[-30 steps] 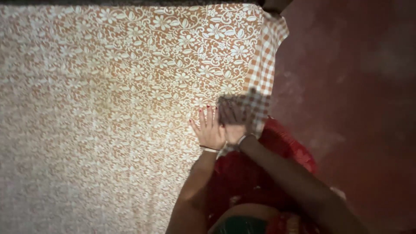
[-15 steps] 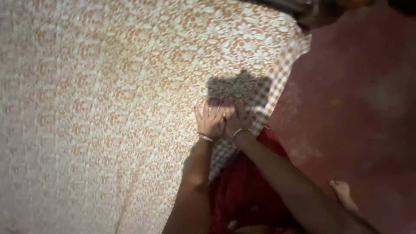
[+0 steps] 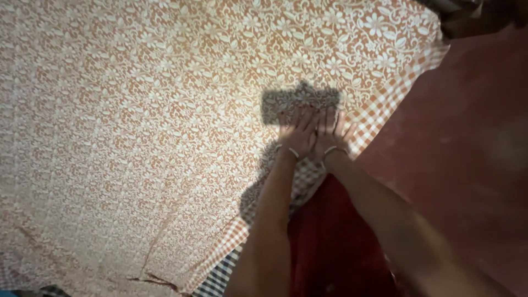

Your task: Smoothing and tucking in a bedsheet on a bed.

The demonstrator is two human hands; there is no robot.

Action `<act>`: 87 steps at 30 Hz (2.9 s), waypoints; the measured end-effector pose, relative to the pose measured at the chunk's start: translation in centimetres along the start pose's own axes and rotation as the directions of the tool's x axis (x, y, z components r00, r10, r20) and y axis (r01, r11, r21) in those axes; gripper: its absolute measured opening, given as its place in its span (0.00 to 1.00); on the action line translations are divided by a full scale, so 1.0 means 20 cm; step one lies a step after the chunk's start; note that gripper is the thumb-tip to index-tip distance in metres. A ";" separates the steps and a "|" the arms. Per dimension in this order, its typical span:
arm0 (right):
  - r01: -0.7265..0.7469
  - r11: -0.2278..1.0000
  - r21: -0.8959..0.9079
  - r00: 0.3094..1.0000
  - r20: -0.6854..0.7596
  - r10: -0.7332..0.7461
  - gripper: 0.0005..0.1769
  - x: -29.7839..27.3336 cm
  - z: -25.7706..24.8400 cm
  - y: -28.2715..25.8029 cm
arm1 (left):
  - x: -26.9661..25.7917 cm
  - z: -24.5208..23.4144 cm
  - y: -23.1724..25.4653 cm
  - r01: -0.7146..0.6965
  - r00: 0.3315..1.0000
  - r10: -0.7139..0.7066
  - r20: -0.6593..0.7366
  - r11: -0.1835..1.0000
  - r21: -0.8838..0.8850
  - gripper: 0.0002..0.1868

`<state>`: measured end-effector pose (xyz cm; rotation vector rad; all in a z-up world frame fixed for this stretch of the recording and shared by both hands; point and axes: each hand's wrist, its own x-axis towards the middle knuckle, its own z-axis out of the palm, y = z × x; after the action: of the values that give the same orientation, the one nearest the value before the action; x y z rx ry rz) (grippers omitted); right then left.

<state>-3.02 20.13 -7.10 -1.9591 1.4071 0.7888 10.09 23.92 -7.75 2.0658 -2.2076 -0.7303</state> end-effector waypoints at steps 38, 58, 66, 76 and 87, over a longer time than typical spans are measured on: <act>0.591 0.775 -0.225 0.704 -0.326 -0.631 0.37 -0.25 0.11 -0.53 | -0.77 -0.18 -0.30 0.467 0.848 -0.518 -0.111 0.830 -0.305 0.37; 0.676 0.656 -0.335 0.621 -0.219 -0.752 0.32 -0.15 0.04 -1.26 | -1.10 -0.39 -0.99 0.490 0.779 -0.611 -0.143 0.735 -0.468 0.16; 0.675 0.667 -0.316 0.667 -0.125 -0.734 0.37 0.04 0.00 -1.73 | -1.03 -0.37 -1.33 0.626 0.594 -0.719 -0.360 0.695 -0.355 0.22; 0.653 0.620 -0.435 0.631 -0.139 -0.763 0.25 -0.26 0.26 -1.03 | -1.17 -0.08 -0.53 0.597 0.766 -0.639 0.062 0.673 -0.436 0.25; 0.562 0.742 -0.366 0.802 0.021 -0.597 0.25 -0.56 0.16 -0.75 | -1.28 -0.06 -0.26 0.452 0.876 -0.465 0.130 0.695 -0.559 0.27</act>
<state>8.05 33.30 1.21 -2.5550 0.6265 0.6772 18.27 47.85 -1.10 2.2410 -1.1890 -1.2154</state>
